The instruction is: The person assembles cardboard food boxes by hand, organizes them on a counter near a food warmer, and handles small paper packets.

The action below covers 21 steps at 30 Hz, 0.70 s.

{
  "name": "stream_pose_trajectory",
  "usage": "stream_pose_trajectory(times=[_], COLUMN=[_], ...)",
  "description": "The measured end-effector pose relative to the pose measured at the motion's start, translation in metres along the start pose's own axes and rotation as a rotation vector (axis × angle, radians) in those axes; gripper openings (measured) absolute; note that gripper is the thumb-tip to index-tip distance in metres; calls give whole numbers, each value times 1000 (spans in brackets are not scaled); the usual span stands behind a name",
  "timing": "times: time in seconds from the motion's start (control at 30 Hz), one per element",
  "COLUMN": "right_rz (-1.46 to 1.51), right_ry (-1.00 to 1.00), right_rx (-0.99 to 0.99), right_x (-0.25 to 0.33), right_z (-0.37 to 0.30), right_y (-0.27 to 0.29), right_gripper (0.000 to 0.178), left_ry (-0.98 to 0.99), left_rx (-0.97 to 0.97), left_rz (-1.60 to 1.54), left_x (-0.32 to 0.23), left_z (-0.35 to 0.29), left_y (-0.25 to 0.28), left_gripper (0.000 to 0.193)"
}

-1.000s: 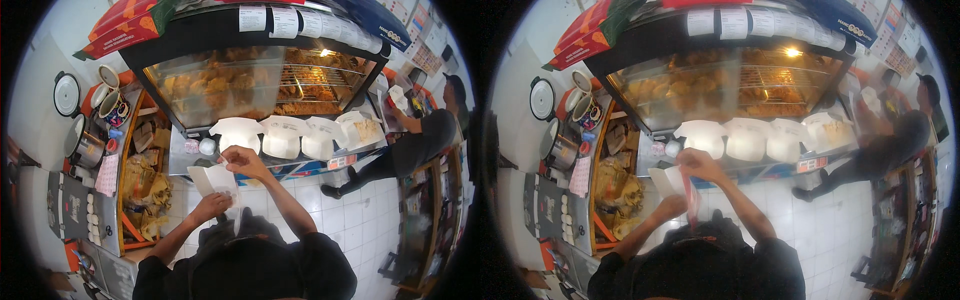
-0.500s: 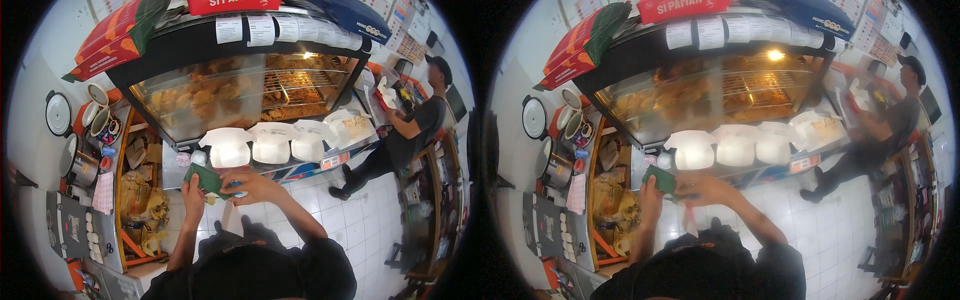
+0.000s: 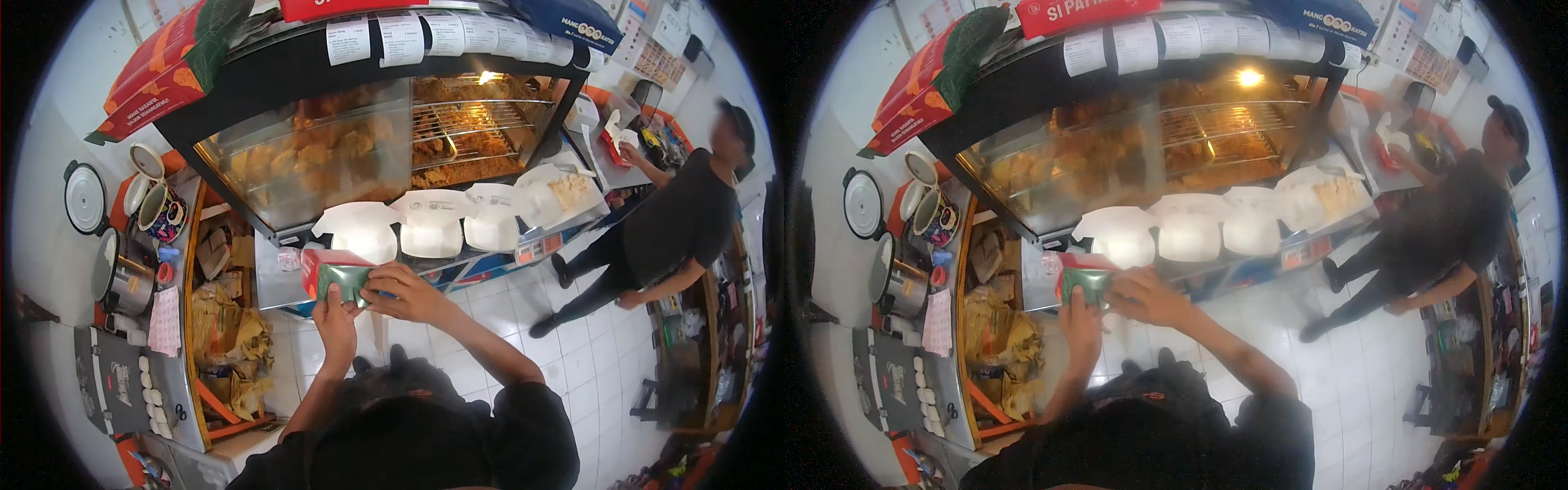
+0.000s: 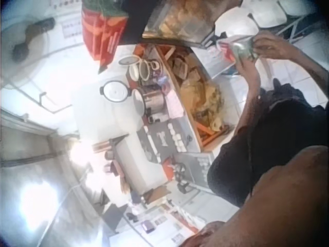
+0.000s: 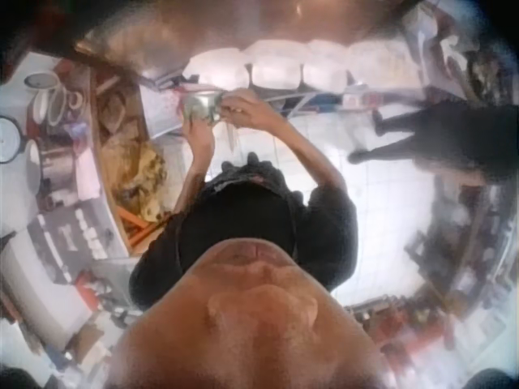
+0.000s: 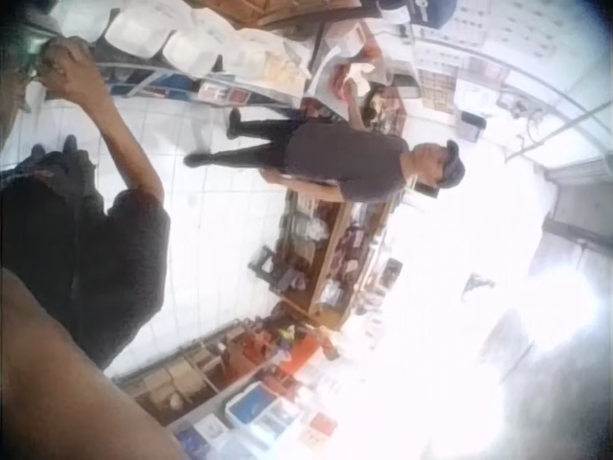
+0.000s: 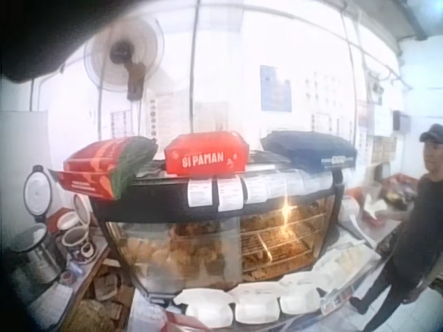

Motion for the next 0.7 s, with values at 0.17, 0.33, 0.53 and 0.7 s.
stream_pose_trajectory(times=[0.17,0.33,0.53,0.7], right_rz=[19,6,337,643], right_ry=[57,47,-197,-564], right_rx=[46,72,47,-84], right_x=[1,4,-22,-19], right_z=[-10,-11,-3,-1], right_y=[-22,-44,-76,-94], right_gripper=[48,46,41,45], left_ry=[-3,3,59,30], left_rx=[46,45,79,-66], left_rz=[-123,-119,-210,-279], left_x=[10,15,24,50], left_z=[14,10,24,54], left_y=[6,12,42,129], left_gripper=[32,32,31,30])
Point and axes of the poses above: each hand's wrist, its own z-axis towards the middle knuckle, its own y-axis out of the back of the hand, x = y × z, the point moved 6 cm from there along z, towards the middle knuckle, and after that the axes turned 13 degrees about y, right-handed, at the moved point
